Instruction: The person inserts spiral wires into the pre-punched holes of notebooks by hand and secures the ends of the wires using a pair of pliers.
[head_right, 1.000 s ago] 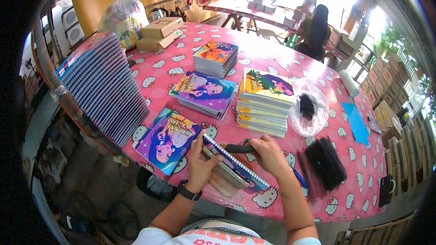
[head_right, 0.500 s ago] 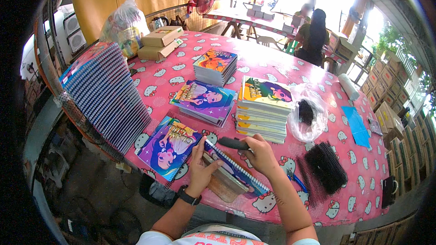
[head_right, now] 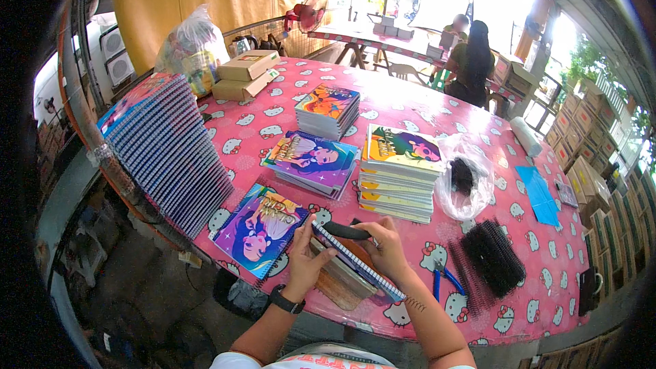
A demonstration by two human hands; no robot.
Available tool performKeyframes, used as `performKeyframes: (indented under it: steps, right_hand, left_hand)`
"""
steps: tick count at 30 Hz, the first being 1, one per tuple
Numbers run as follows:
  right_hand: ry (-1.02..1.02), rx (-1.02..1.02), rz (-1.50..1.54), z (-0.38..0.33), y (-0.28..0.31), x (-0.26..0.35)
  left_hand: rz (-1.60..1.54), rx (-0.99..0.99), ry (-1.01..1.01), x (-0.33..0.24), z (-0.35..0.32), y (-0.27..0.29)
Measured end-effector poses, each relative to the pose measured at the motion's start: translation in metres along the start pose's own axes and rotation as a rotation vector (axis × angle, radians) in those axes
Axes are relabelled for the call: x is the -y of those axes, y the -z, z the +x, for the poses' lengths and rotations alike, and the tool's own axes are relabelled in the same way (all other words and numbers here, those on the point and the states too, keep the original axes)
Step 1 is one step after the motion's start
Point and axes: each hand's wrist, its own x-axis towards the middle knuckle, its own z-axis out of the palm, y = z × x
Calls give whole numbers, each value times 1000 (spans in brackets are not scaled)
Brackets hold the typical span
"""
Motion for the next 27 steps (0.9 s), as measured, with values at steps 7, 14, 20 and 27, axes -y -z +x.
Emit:
performKeyframes:
  steps: [7,14,20,27]
  right_hand:
    - [-131,-11,380,0,4,-4]
    - [-26,258,-435,-44,36,-67]
    - [-94,64,200,-21,84,70]
    - [-12,-61,152,-26,80,92]
  left_hand:
    - [18,11,-16,-6,0,0]
    - [17,58,28,-25,9,-2]
    - [129,252,-204,-78,23,-21]
    - [90,348,-243,-100,14,-35]
